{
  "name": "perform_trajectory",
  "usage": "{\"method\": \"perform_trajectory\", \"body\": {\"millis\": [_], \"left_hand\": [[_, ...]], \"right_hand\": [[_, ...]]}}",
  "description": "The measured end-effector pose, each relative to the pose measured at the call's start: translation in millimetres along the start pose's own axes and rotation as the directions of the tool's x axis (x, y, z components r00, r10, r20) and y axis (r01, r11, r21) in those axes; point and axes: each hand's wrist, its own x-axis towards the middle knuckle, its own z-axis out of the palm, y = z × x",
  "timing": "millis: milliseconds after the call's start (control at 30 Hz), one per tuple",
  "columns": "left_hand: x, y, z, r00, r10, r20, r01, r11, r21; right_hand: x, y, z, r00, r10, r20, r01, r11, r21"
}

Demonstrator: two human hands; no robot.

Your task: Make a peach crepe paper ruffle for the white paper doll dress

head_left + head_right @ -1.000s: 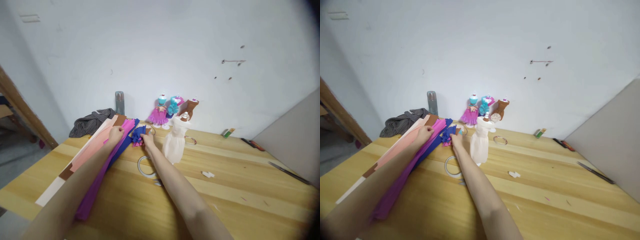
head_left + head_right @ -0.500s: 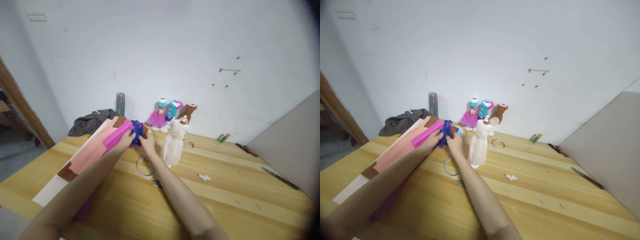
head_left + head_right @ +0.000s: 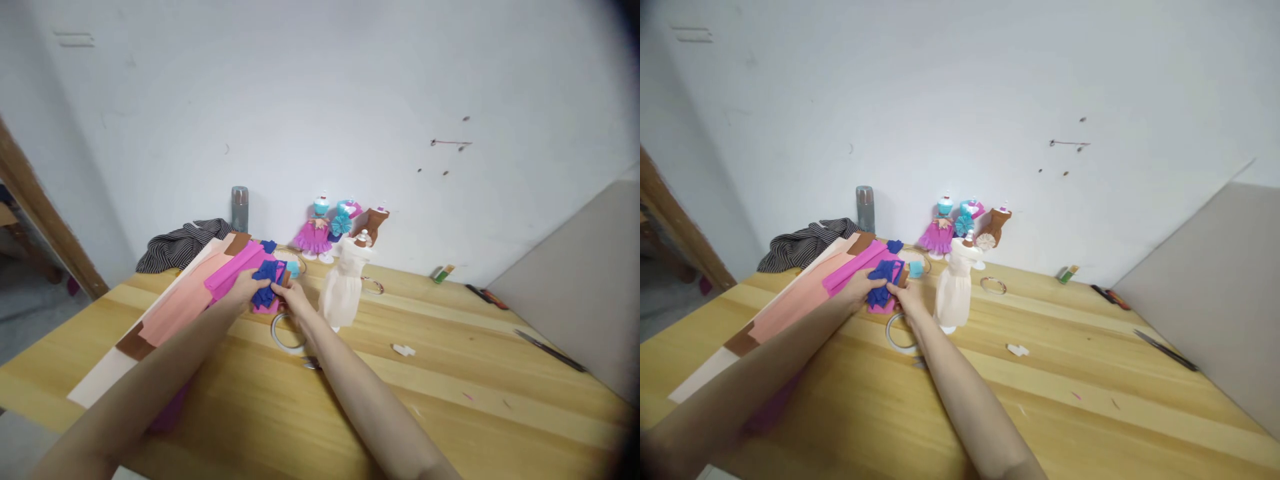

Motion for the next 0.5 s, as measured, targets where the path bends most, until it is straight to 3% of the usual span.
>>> {"method": "perform_trajectory", "body": {"millis": [100,167,300,400,500], "left_hand": [[-3,8,-6.6,0.999,0.002,0.032,-0.008,0.979,0.203],[-3,13,-15.7,0.999,0.038,-0.003,-0.034,0.931,0.364],[1,17,-34.3,0.989,0.123,-0.087,-0.033,0.742,0.670],[3,9,-40.3,0.994,0.082,-0.077,0.014,0.594,0.805],[8,-1,-43.6,0.998,0.036,-0.049,0.024,0.509,0.860]], "right_hand": [[4,2,-6,0.999,0.046,-0.027,-0.047,0.999,-0.014],[9,3,-11,0.995,0.064,-0.081,-0.066,0.998,-0.022],[22,4,-17,0.981,0.080,-0.177,-0.088,0.995,-0.037],[28,6,-19,0.973,0.085,-0.215,-0.100,0.993,-0.061],[33,10,-20,0.970,0.081,-0.227,-0.104,0.991,-0.089]]}}
